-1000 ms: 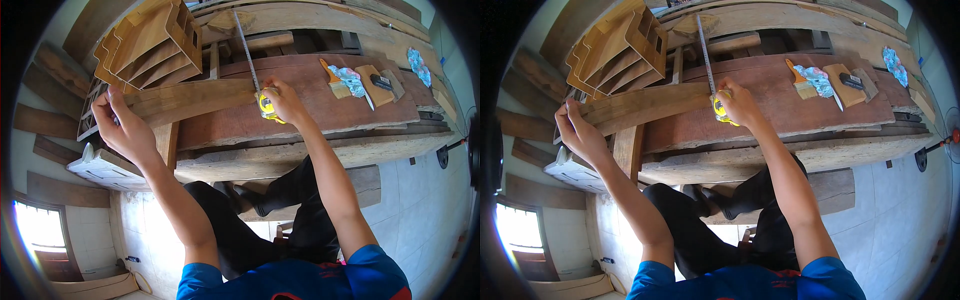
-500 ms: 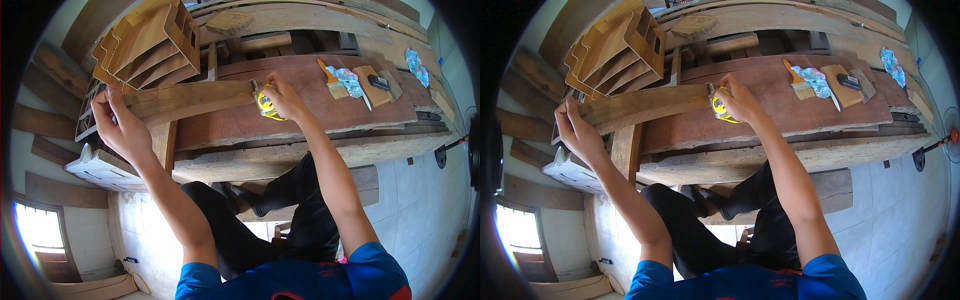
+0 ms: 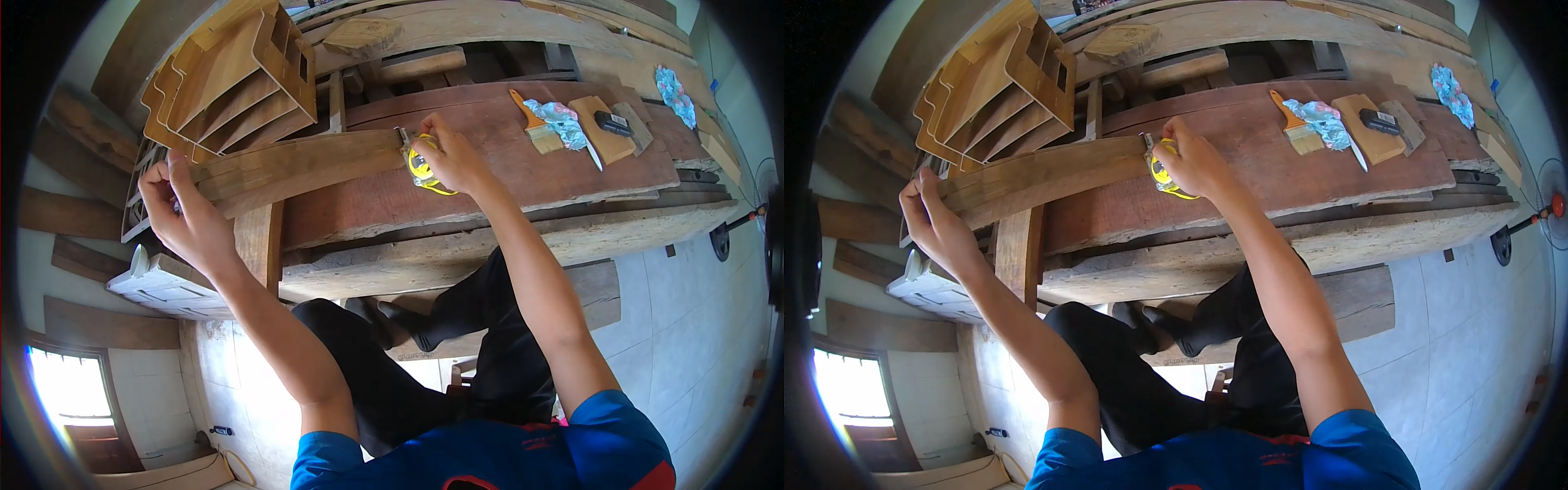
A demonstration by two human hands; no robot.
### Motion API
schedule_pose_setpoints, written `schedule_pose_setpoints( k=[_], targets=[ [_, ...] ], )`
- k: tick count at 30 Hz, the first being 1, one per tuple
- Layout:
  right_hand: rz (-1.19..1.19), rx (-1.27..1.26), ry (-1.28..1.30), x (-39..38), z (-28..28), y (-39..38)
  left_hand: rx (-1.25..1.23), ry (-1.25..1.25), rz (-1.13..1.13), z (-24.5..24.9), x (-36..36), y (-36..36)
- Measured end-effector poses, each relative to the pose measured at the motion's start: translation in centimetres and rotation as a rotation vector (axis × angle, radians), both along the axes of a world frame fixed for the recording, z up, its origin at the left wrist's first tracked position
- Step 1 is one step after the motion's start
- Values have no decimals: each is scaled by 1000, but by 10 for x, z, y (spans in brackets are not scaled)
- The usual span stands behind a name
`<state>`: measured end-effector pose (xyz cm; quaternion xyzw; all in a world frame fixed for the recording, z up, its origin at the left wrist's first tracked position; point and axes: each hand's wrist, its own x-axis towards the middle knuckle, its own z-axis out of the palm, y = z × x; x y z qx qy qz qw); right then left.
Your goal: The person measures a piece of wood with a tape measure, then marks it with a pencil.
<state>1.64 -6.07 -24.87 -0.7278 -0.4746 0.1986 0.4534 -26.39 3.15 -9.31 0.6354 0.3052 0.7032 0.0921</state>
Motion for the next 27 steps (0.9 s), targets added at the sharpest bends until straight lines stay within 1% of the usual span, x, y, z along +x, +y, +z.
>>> schedule_pose_setpoints(
  k=[2, 4, 5, 6, 8, 9, 11, 17, 20, 23, 24, 25, 26, 27],
  targets=[
    [-48, 19, -74, -10, -1, -3, 26, 52, -23, -2, -7, 7],
    [-82, 26, -120, -24, -3, -12, 68, 22, -90, -2, -6, 9],
    [-89, 28, -129, -33, -2, -17, 42, -9, -75, -5, -9, 12],
    [-97, 33, -139, -40, -2, -22, 124, -7, -48, -10, -12, 20],
    [-119, 110, -197, -50, -14, -28, 162, -112, -167, -18, -21, 36],
    [-135, 124, -213, -58, -17, -30, 185, -117, -156, -20, -25, 43],
    [-154, 150, -251, -73, -21, -35, 213, -128, -212, -27, -32, 52],
    [-164, 130, -214, -80, -22, -38, 256, -114, -240, -29, -34, 53],
    [-127, 83, -191, -75, -20, -40, 246, -92, -188, -25, -28, 46],
    [-120, 121, -150, -64, -30, -37, 205, -109, -176, -24, -24, 41],
    [-99, 149, -111, -60, -30, -37, 193, -124, -184, -24, -24, 40],
    [-81, 175, -73, -55, -30, -38, 190, -203, -324, -26, -24, 41],
    [-62, 200, -37, -50, -31, -36, 196, -170, -296, -25, -25, 41],
    [-83, 395, -13, -43, -49, -27, 198, -139, -270, -24, -25, 40]
  ],
)
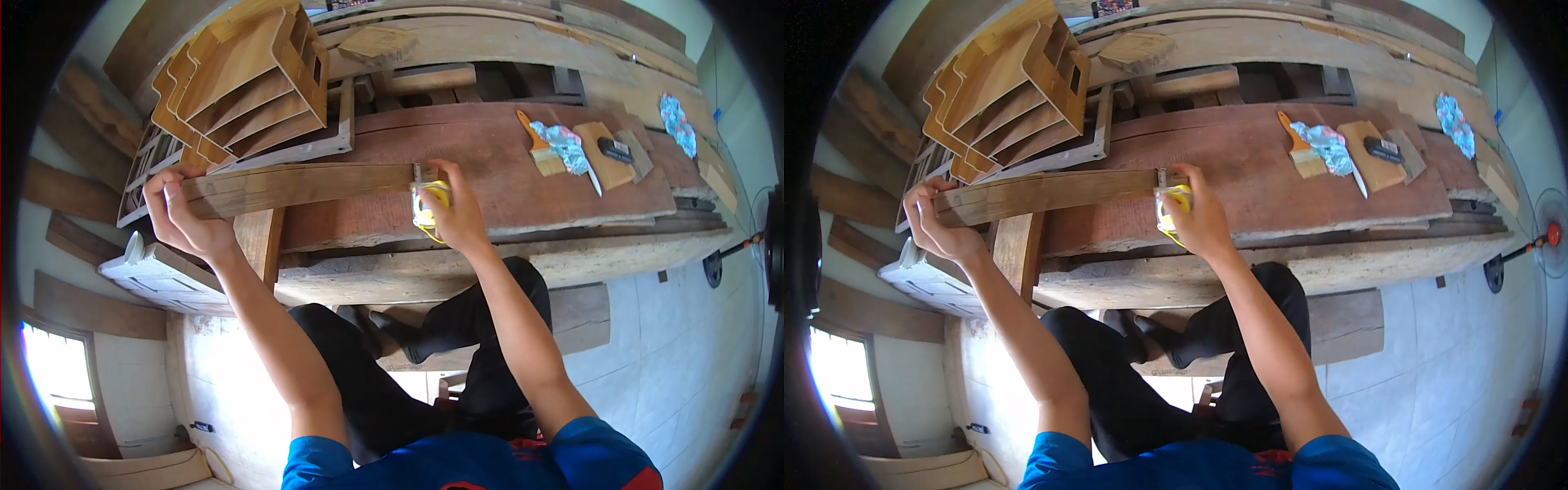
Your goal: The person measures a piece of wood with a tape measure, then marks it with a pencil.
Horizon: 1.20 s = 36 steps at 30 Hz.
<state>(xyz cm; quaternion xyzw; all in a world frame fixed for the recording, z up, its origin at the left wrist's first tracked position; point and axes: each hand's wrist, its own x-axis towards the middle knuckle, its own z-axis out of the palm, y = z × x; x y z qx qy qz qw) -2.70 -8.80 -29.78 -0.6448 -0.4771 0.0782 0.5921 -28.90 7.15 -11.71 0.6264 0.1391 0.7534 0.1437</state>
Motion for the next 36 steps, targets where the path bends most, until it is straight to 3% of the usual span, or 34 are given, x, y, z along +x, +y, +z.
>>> schedule_pose_setpoints(
  k=[3, 4, 9, 10, 13, 14, 15, 17, 19, 20, 24, 29, 33, 36],
  targets=[
    [41, 70, 961, 15, 3, -7, 0, 11, -12, -5, -4, 2],
    [-11, 166, 983, 15, 8, -6, 16, 18, -23, -6, -4, 2],
    [111, 158, 718, 18, 46, -24, 27, 42, -69, 0, 4, -16],
    [162, 175, 666, 14, 63, -26, 115, 66, 68, 5, 10, -20],
    [194, 299, 62, 5, 102, -22, 245, 32, 323, 10, 33, -31],
    [267, 285, 158, -5, 120, -28, 213, 39, 374, 8, 38, -37],
    [293, 306, 94, -6, 129, -27, 180, 44, 423, 7, 43, -41],
    [339, 351, -37, -4, 146, -22, -29, -33, 318, 8, 52, -43],
    [386, 365, 45, -9, 164, -23, -129, -93, 199, 8, 57, -42],
    [395, 370, 77, -11, 173, -24, -119, -19, 305, 9, 59, -42],
    [344, 376, 30, -15, 204, -20, -45, 102, -8, 6, 57, -27],
    [315, 360, -191, -11, 245, -5, 60, 50, -375, 10, 62, -41],
    [427, 416, -61, -4, 262, -2, 27, 20, -590, 15, 56, -43],
    [437, 278, 6, -8, 261, -18, -30, 16, -617, 21, 53, -49]
  ],
)
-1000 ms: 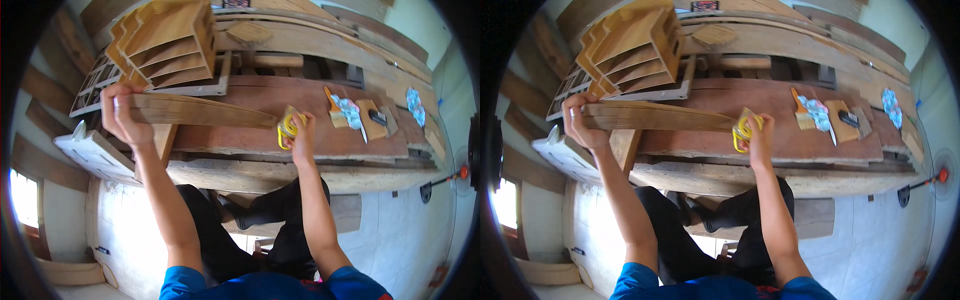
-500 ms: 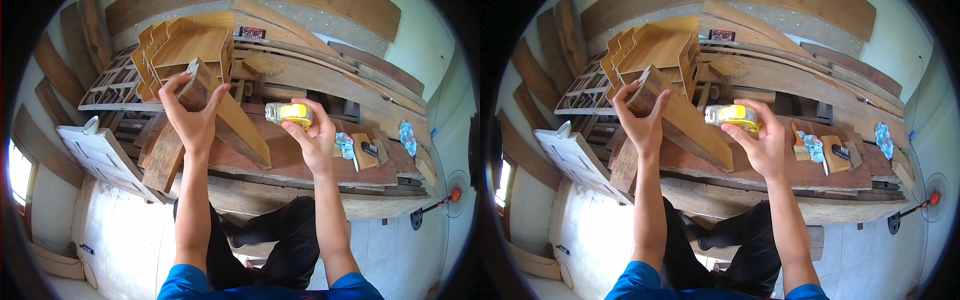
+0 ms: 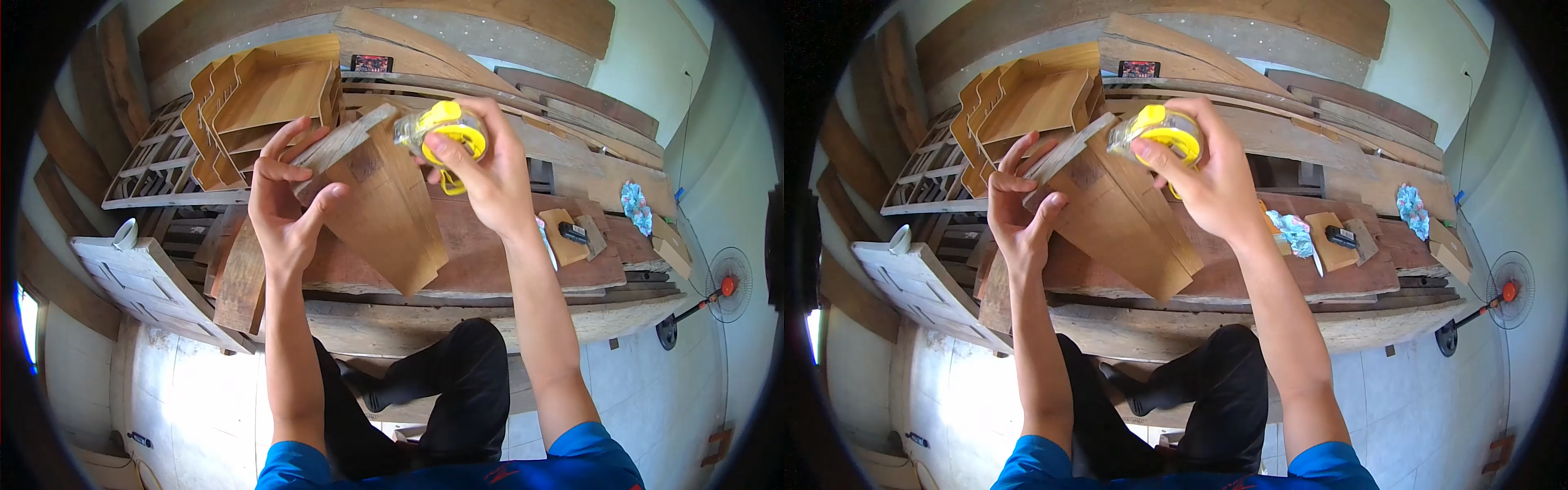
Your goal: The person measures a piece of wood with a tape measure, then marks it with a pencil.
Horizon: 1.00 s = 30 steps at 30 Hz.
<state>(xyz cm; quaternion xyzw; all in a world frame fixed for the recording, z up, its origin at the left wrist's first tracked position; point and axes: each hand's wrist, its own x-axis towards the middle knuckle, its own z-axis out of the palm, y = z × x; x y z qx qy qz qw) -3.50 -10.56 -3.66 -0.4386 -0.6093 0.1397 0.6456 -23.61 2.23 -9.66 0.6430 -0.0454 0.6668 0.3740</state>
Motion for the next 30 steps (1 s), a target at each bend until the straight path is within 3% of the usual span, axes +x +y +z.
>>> schedule_pose_setpoints(
  k=[2, 6, 13, 17, 26, 30],
  targets=[
    [20, -56, -4, 0, -6, -9, 44, 67, 107, 6, -5, -9],
    [-26, 126, -236, -13, -5, -28, 67, 238, 197, 14, -15, -22],
    [-57, 64, -132, -1, 19, -43, 140, 296, 231, 18, -19, -24],
    [-50, 77, -208, 2, 19, -37, 160, 306, 231, 19, -21, -23],
    [66, 36, -102, -2, 17, -24, 199, 295, 231, 17, -23, -18],
    [-17, 17, -211, -1, 18, -24, 103, 315, 259, 18, -27, -22]
  ],
)
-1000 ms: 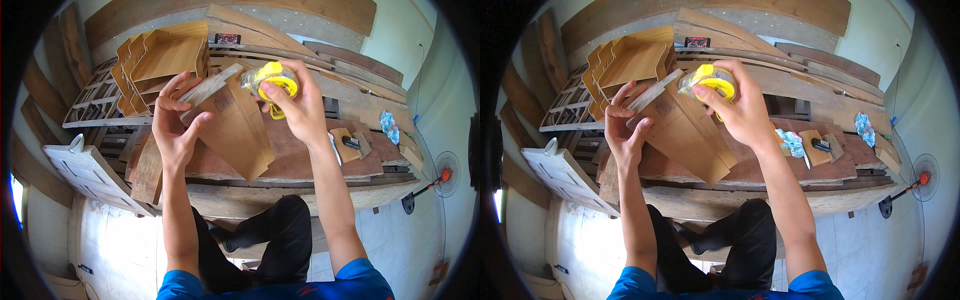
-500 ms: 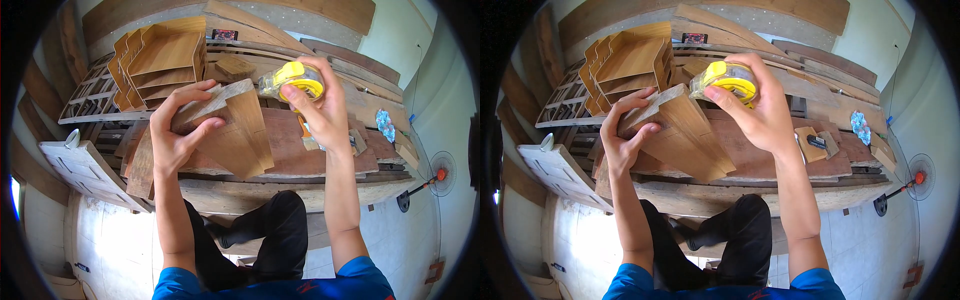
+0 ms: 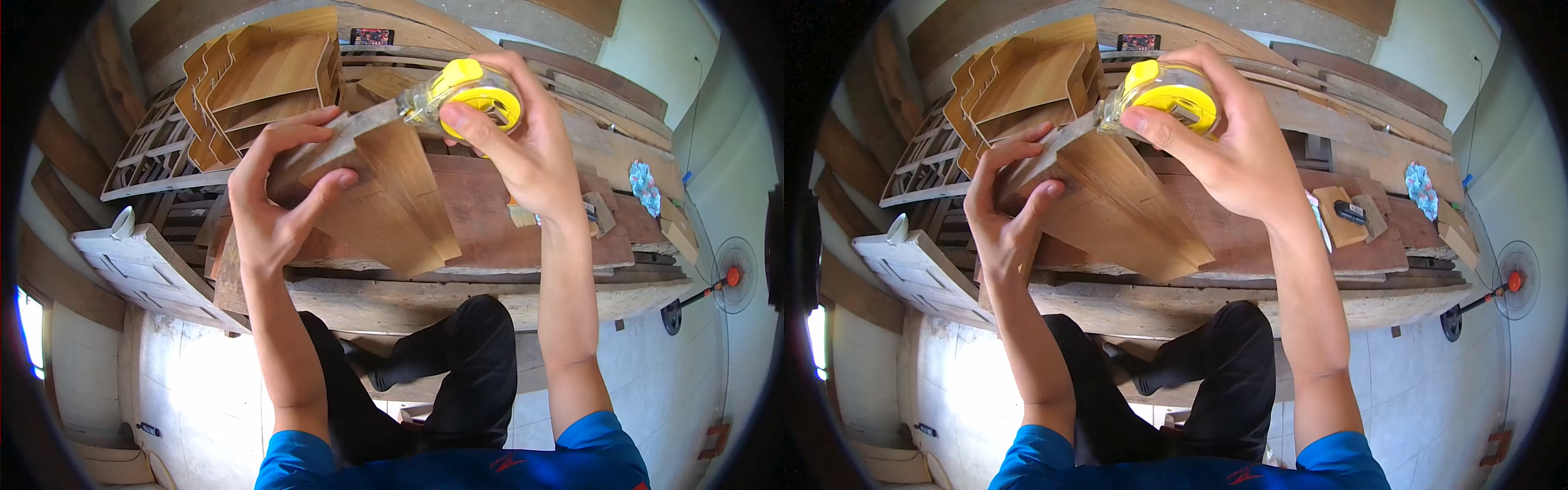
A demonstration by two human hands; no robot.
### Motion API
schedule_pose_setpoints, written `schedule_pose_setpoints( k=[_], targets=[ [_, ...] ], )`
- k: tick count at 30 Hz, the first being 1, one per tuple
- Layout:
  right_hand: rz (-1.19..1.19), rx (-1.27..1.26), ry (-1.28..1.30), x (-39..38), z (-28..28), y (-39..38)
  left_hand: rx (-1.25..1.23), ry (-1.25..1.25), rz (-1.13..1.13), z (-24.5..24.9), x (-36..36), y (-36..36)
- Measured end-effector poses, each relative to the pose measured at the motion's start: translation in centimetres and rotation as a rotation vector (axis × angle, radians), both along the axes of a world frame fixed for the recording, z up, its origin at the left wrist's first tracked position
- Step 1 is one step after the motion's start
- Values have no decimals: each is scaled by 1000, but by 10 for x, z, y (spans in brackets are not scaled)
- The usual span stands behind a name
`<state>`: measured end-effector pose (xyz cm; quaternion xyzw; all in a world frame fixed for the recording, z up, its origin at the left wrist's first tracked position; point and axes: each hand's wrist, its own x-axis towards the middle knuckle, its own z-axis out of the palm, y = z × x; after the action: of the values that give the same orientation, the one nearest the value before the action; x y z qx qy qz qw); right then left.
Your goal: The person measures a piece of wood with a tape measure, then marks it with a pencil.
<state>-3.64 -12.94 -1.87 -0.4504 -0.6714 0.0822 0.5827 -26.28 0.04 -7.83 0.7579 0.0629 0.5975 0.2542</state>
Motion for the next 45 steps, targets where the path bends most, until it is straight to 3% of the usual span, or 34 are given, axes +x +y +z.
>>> schedule_pose_setpoints(
  k=[3, 4, 10, 16, 20, 25, 29, 35, 38, 45],
  targets=[
    [56, -113, 57, 0, -9, -1, 56, 70, 101, 11, -10, -7],
    [-49, -43, -109, 0, -14, 0, 108, 81, 144, 13, -12, -8],
    [-106, -128, -158, -8, -44, -8, 249, 211, 414, 25, -20, -30],
    [-71, -159, -58, -6, -72, -13, 227, 292, 396, 26, -21, -44],
    [-39, -169, -69, 6, -85, -16, 427, 395, 377, 29, -27, -44],
    [-35, -279, -18, 27, -120, -20, 398, 369, 383, 20, -30, -36],
    [-92, -409, -32, 60, -165, -29, 176, 328, 346, 8, -33, -25],
    [-159, -554, 12, 118, -250, -36, 152, 320, 534, -2, -44, 2],
    [-216, -653, 42, 127, -269, -37, 112, 266, 523, -5, -43, 11],
    [-247, -620, 65, 131, -288, -34, 92, 182, 441, -14, -53, 40]
  ],
)
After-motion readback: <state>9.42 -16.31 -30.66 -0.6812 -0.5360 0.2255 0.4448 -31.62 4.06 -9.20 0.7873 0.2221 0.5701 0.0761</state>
